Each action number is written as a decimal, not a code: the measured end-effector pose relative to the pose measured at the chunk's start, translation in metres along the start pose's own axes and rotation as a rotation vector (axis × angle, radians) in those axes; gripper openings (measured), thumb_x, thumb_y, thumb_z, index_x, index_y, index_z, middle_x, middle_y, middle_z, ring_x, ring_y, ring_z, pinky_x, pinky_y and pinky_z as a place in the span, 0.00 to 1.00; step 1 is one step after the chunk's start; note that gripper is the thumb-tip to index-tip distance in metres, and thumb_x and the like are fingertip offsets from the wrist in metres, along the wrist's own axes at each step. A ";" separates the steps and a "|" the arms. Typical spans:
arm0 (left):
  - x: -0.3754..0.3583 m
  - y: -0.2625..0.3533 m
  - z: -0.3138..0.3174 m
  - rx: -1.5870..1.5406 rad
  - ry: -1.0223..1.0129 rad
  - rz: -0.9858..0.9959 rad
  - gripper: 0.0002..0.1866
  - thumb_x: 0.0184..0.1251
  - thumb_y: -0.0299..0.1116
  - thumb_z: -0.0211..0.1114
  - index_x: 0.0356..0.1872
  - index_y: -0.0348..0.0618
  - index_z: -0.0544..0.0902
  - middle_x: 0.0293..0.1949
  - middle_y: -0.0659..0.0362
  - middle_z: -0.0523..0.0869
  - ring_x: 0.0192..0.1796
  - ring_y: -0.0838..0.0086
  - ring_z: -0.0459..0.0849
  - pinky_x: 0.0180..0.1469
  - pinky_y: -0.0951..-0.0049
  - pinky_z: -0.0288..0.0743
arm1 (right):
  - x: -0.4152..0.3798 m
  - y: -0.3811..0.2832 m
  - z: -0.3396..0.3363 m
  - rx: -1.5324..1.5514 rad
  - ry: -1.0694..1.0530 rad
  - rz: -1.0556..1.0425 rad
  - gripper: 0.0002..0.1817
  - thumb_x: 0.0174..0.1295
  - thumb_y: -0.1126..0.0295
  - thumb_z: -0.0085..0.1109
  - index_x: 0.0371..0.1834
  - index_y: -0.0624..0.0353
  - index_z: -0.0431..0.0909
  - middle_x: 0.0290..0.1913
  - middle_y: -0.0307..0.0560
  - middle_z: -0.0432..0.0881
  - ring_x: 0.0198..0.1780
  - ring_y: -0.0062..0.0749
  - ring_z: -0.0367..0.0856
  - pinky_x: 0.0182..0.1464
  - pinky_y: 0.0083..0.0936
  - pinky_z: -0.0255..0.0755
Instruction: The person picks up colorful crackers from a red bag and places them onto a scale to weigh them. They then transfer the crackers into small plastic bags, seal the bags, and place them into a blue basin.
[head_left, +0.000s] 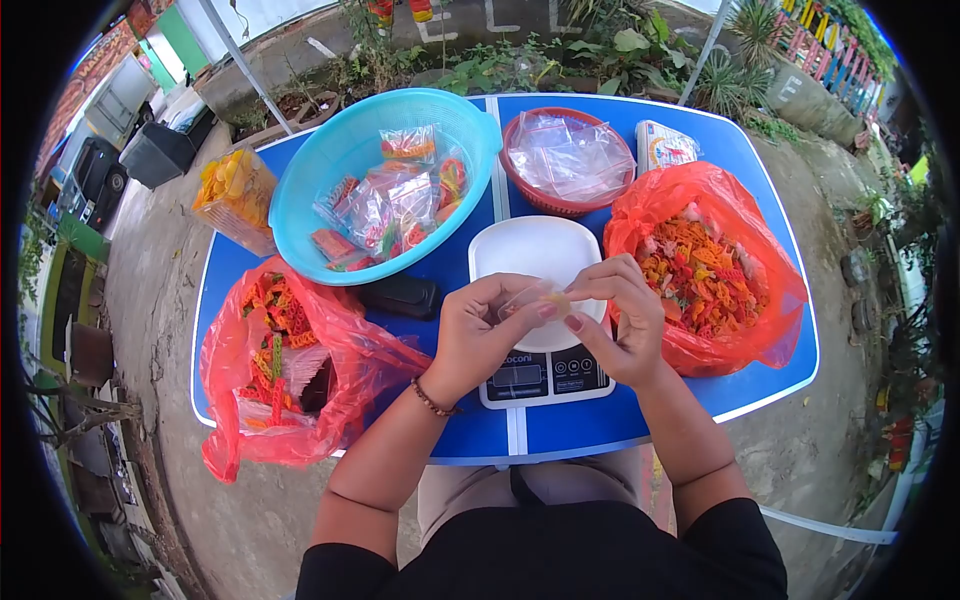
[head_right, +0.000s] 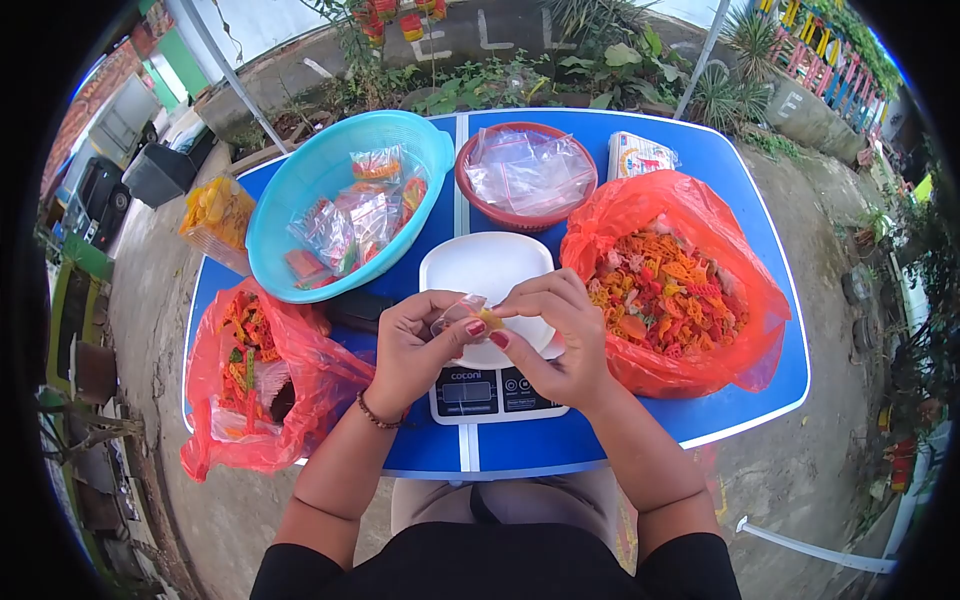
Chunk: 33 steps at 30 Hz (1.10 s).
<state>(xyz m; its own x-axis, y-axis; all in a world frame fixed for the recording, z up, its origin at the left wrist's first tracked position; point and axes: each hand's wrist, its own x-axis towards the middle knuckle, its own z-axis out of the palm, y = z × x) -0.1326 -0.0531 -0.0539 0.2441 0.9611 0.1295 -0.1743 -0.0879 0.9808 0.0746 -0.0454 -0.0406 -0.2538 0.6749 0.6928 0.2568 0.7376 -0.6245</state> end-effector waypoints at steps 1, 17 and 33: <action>0.000 0.001 -0.003 -0.012 -0.002 -0.029 0.14 0.70 0.26 0.74 0.52 0.33 0.86 0.43 0.57 0.92 0.38 0.87 0.86 0.36 0.86 0.77 | 0.002 -0.005 0.002 -0.021 -0.009 0.001 0.09 0.55 0.77 0.73 0.40 0.58 0.87 0.44 0.46 0.85 0.43 0.37 0.78 0.49 0.31 0.70; 0.001 0.007 -0.001 0.076 -0.075 -0.072 0.16 0.65 0.20 0.75 0.52 0.33 0.84 0.42 0.60 0.89 0.43 0.82 0.88 0.44 0.81 0.83 | -0.005 0.005 0.004 0.019 0.011 0.096 0.06 0.64 0.73 0.67 0.40 0.63 0.82 0.58 0.53 0.79 0.52 0.36 0.77 0.53 0.29 0.72; 0.001 0.008 -0.005 0.014 -0.041 -0.095 0.09 0.78 0.28 0.65 0.52 0.34 0.82 0.42 0.59 0.89 0.39 0.84 0.85 0.41 0.82 0.81 | -0.007 0.011 0.006 -0.029 -0.074 0.069 0.08 0.58 0.75 0.71 0.39 0.58 0.83 0.60 0.51 0.79 0.55 0.40 0.75 0.54 0.33 0.71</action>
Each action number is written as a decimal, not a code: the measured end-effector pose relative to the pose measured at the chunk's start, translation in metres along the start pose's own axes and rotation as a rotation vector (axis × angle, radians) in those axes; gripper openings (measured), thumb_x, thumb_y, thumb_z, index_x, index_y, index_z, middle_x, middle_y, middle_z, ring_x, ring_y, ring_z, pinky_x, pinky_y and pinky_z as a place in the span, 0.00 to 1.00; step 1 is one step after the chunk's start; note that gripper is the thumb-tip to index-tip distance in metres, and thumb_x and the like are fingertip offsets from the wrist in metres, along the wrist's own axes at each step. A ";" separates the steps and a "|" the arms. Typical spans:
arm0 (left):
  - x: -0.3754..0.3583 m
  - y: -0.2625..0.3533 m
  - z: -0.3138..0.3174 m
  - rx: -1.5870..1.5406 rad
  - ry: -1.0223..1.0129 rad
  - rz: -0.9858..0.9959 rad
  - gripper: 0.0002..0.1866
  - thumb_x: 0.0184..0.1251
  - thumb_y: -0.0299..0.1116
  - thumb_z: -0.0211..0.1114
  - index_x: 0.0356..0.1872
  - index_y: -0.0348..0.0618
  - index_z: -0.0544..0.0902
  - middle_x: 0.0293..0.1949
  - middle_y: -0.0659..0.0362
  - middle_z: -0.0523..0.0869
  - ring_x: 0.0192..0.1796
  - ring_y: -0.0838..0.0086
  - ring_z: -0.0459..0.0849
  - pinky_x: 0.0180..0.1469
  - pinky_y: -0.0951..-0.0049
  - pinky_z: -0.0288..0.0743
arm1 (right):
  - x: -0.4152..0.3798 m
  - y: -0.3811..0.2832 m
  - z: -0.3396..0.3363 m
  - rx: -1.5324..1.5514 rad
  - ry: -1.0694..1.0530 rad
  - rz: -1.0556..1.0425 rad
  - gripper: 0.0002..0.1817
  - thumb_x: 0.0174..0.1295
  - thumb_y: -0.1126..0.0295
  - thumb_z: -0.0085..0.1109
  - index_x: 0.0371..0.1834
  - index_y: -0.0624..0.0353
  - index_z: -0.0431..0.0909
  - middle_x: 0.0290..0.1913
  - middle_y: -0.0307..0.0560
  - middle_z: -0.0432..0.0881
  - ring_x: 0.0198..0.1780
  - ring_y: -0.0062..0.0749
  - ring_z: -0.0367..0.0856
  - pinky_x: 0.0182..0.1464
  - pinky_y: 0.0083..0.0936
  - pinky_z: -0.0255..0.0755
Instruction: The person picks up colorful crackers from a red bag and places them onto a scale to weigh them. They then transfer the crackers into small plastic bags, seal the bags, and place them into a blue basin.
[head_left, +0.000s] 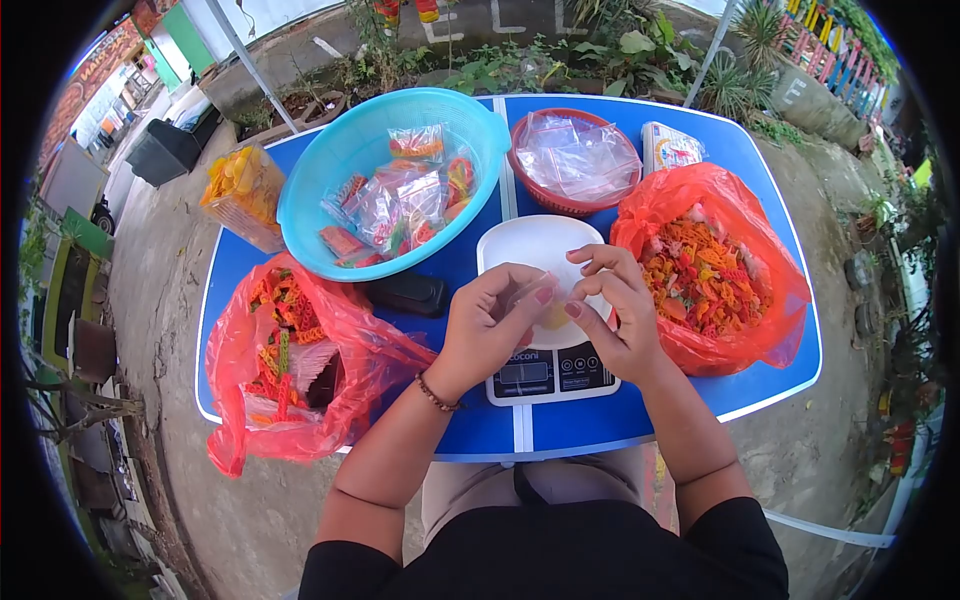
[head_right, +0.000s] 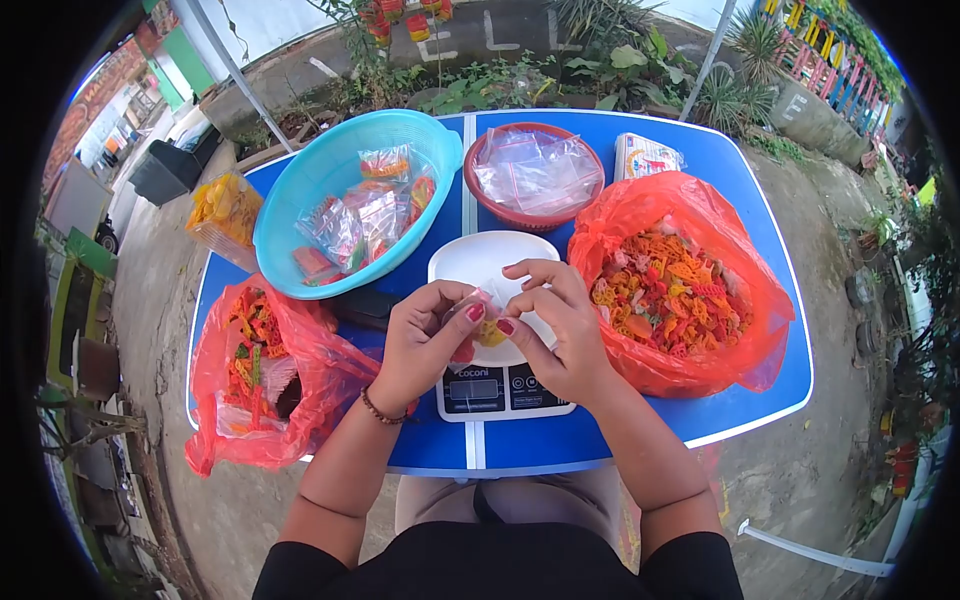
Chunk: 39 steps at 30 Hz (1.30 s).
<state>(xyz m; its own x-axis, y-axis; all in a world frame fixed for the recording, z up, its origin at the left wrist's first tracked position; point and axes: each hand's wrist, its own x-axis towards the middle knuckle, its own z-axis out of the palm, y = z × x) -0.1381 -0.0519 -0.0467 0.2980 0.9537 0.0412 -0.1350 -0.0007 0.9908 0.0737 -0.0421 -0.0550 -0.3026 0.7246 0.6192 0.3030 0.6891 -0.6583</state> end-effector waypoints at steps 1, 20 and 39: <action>0.001 -0.002 0.000 0.012 0.008 0.029 0.09 0.78 0.28 0.65 0.52 0.34 0.82 0.42 0.59 0.89 0.40 0.84 0.85 0.42 0.81 0.81 | -0.001 0.003 0.001 -0.003 -0.009 -0.004 0.08 0.58 0.75 0.72 0.39 0.58 0.84 0.61 0.51 0.79 0.56 0.41 0.75 0.54 0.34 0.72; 0.000 -0.005 0.005 -0.119 0.007 0.167 0.08 0.76 0.27 0.68 0.49 0.36 0.83 0.42 0.56 0.91 0.45 0.78 0.90 0.43 0.77 0.84 | -0.005 0.004 -0.001 0.330 0.097 0.201 0.05 0.68 0.75 0.64 0.42 0.63 0.80 0.39 0.41 0.78 0.37 0.21 0.72 0.43 0.21 0.68; -0.001 -0.014 0.011 0.404 0.105 0.533 0.04 0.73 0.27 0.68 0.41 0.37 0.84 0.38 0.58 0.87 0.35 0.81 0.79 0.40 0.79 0.73 | 0.002 -0.010 -0.004 0.082 0.085 -0.042 0.03 0.59 0.78 0.63 0.32 0.63 0.78 0.34 0.48 0.81 0.36 0.34 0.76 0.45 0.28 0.68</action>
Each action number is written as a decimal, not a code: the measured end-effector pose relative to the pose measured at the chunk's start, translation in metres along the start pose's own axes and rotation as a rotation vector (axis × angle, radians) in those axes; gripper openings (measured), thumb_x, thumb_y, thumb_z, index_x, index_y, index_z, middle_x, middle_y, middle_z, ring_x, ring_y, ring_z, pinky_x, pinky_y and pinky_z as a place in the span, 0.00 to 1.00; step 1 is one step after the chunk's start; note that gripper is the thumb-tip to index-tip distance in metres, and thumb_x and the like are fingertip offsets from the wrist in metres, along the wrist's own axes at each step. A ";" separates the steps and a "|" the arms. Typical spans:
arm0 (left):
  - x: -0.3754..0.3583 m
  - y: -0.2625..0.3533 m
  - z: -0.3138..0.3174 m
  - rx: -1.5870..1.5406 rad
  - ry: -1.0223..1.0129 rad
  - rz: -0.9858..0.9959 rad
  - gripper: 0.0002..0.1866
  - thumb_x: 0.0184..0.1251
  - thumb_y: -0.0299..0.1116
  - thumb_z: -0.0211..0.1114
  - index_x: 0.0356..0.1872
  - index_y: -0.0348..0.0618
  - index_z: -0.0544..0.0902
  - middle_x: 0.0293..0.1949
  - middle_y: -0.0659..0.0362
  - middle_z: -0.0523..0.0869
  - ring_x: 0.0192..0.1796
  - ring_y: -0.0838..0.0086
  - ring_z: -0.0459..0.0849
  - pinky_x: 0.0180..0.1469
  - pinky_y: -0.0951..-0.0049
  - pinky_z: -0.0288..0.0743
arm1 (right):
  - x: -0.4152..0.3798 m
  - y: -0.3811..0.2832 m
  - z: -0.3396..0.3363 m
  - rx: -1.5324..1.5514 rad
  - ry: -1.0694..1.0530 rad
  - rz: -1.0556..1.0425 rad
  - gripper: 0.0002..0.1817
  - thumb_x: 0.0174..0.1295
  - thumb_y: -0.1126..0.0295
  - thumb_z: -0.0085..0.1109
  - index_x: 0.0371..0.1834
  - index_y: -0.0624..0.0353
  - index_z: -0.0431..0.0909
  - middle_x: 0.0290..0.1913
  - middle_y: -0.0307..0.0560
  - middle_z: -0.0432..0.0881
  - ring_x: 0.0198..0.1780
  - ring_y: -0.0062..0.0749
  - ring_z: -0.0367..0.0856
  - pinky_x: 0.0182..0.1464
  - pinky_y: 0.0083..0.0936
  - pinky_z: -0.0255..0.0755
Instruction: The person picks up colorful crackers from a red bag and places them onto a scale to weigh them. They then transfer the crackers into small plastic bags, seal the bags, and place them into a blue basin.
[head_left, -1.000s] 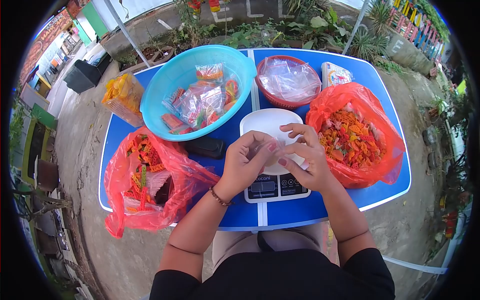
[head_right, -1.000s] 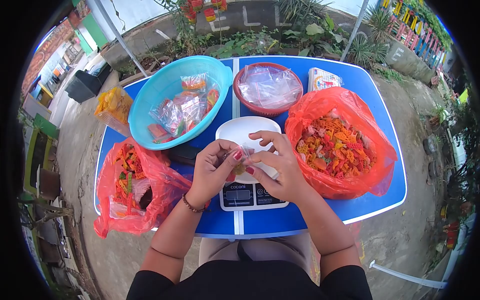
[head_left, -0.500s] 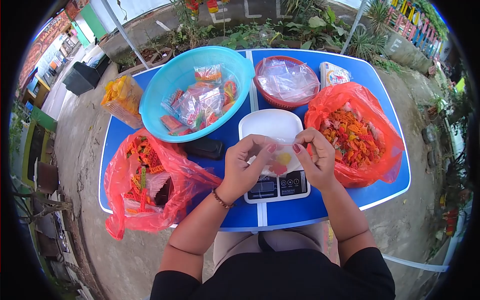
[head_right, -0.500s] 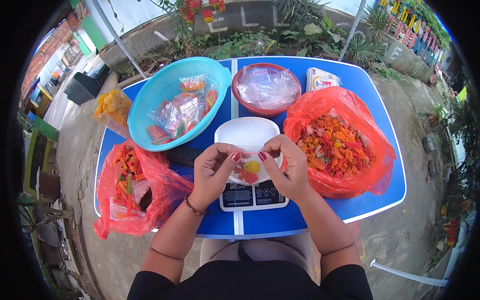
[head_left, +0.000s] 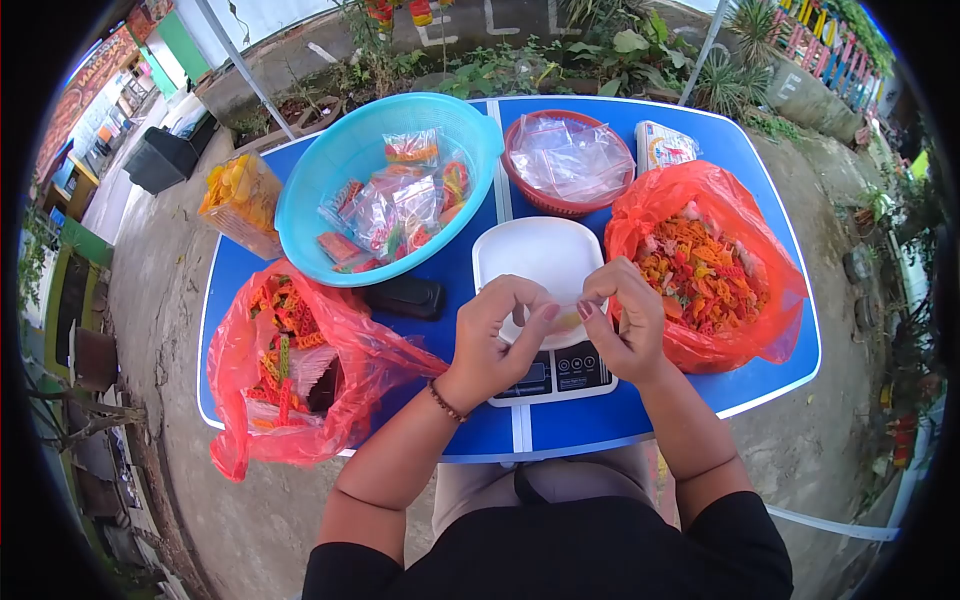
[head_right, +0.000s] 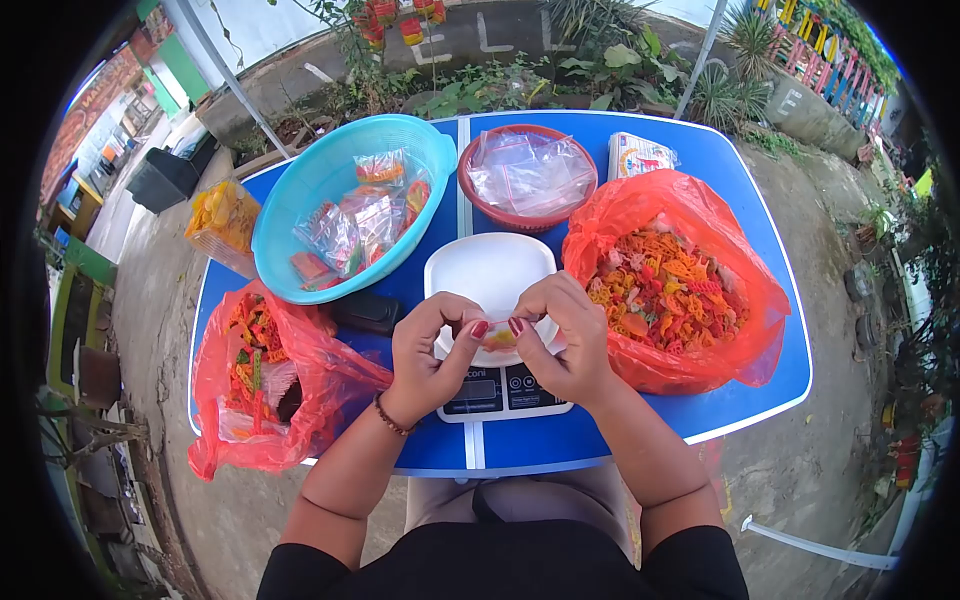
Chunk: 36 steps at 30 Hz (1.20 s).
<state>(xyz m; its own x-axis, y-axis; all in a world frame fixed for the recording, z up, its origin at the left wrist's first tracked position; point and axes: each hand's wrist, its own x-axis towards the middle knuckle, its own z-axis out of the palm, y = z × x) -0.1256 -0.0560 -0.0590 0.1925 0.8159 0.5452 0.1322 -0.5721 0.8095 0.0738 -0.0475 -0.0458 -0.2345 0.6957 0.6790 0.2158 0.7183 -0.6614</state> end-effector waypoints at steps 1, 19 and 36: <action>0.000 -0.001 0.000 0.016 -0.011 0.033 0.04 0.72 0.27 0.68 0.41 0.38 0.84 0.38 0.58 0.87 0.34 0.80 0.79 0.39 0.79 0.73 | 0.000 0.001 -0.001 -0.015 -0.005 -0.022 0.03 0.58 0.78 0.63 0.32 0.63 0.78 0.34 0.48 0.81 0.36 0.35 0.76 0.44 0.29 0.68; 0.006 0.003 -0.001 0.263 0.084 0.259 0.05 0.62 0.22 0.72 0.38 0.43 0.89 0.35 0.57 0.90 0.37 0.65 0.86 0.41 0.69 0.78 | 0.004 -0.002 0.002 -0.154 0.053 -0.141 0.05 0.55 0.80 0.68 0.30 0.61 0.81 0.31 0.46 0.82 0.34 0.38 0.78 0.40 0.30 0.69; 0.007 -0.022 -0.007 -0.335 0.064 -0.244 0.17 0.71 0.20 0.69 0.58 0.35 0.78 0.48 0.50 0.90 0.45 0.76 0.90 0.50 0.74 0.85 | -0.010 0.017 0.015 0.536 0.167 0.323 0.13 0.66 0.87 0.61 0.49 0.66 0.69 0.46 0.46 0.80 0.47 0.25 0.87 0.50 0.21 0.84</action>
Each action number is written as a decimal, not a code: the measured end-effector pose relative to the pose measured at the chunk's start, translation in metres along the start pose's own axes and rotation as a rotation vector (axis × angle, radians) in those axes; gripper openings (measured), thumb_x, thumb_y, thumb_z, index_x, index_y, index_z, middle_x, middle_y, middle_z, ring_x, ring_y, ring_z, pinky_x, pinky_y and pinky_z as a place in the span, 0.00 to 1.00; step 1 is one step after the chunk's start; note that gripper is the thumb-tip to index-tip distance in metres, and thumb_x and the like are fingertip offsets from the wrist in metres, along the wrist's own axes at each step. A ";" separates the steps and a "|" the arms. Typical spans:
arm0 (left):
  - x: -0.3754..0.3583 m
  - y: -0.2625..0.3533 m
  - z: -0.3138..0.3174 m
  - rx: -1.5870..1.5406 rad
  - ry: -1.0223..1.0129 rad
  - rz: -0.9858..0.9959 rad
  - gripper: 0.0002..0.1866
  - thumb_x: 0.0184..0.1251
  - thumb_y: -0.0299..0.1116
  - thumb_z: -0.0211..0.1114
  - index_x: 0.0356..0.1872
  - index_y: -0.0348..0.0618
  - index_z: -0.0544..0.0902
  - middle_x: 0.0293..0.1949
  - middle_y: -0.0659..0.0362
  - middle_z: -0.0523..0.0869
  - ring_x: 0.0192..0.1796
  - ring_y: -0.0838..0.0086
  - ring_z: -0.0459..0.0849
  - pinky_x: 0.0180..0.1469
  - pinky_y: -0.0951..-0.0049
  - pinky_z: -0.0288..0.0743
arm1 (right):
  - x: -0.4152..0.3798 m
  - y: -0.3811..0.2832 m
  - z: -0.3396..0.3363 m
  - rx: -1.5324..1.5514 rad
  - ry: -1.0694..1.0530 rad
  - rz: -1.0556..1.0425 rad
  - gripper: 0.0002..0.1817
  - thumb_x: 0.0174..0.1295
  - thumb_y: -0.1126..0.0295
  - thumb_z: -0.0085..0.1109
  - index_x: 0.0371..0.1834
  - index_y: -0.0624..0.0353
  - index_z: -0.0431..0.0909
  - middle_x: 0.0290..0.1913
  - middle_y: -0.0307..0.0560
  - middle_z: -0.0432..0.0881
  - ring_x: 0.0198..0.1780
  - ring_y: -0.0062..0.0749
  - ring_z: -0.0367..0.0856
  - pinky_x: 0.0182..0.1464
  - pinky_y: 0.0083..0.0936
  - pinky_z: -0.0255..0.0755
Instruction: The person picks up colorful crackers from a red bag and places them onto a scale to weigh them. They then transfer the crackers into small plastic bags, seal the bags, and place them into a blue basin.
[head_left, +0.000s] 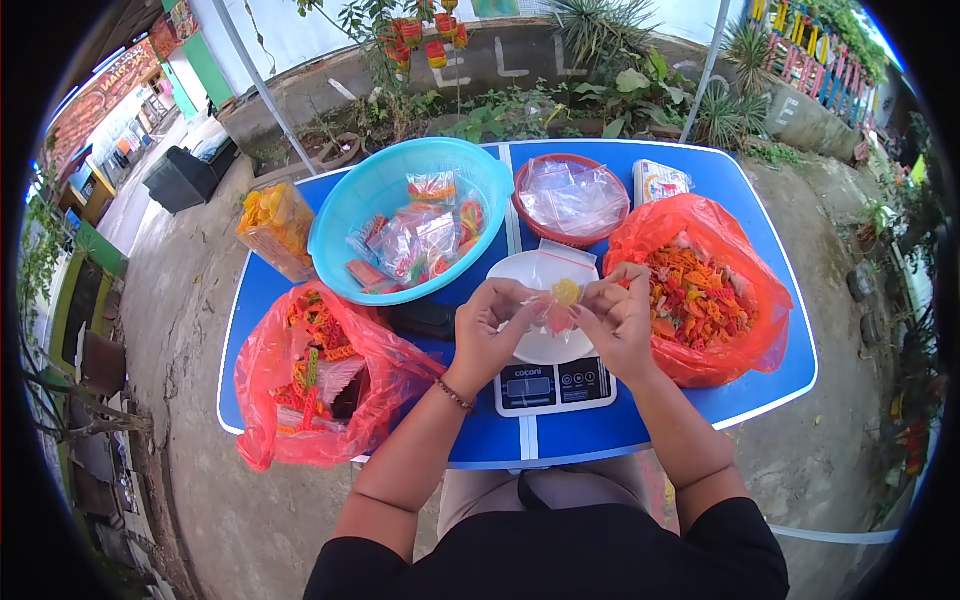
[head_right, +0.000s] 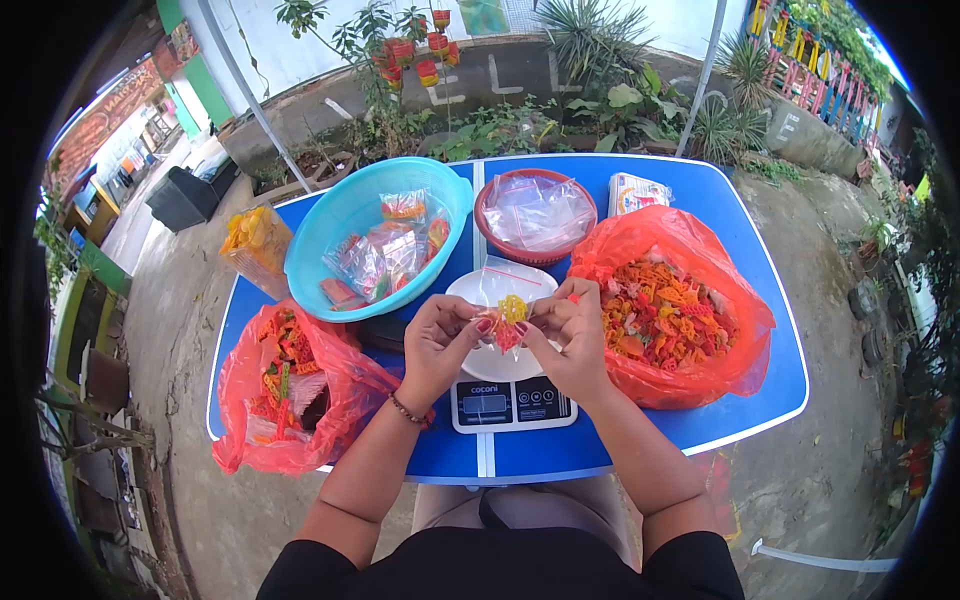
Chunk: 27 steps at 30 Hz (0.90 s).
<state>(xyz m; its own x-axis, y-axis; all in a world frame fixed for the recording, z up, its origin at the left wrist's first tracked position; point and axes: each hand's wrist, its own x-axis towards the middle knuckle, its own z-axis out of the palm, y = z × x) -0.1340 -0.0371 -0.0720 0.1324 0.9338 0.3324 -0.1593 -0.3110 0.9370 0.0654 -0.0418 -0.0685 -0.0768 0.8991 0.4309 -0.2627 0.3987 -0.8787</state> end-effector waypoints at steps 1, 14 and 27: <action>0.001 -0.001 0.000 0.081 -0.011 0.079 0.15 0.70 0.21 0.70 0.55 0.36 0.80 0.48 0.51 0.90 0.44 0.77 0.90 0.48 0.75 0.85 | -0.001 0.003 -0.002 -0.049 0.001 -0.018 0.12 0.67 0.87 0.61 0.49 0.67 0.70 0.46 0.46 0.81 0.48 0.25 0.87 0.49 0.21 0.84; 0.006 0.012 -0.005 0.817 0.083 0.639 0.18 0.59 0.15 0.67 0.48 0.46 0.89 0.55 0.56 0.89 0.49 0.65 0.86 0.52 0.66 0.77 | 0.010 -0.012 0.011 -0.758 -0.153 -0.360 0.22 0.59 0.84 0.64 0.58 0.64 0.82 0.55 0.56 0.85 0.54 0.46 0.84 0.56 0.35 0.79; 0.015 0.023 -0.042 1.317 0.655 0.439 0.23 0.59 0.32 0.67 0.58 0.49 0.82 0.61 0.61 0.81 0.67 0.61 0.72 0.72 0.43 0.47 | 0.086 0.010 0.089 -0.936 -0.445 -0.390 0.35 0.59 0.72 0.64 0.73 0.55 0.70 0.67 0.50 0.76 0.68 0.51 0.72 0.70 0.48 0.65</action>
<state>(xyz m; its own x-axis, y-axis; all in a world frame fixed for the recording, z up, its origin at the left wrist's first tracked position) -0.1768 -0.0224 -0.0495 -0.1890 0.5308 0.8262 0.9291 -0.1758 0.3254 -0.0298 0.0231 -0.0225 -0.5351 0.6119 0.5825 0.4726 0.7883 -0.3939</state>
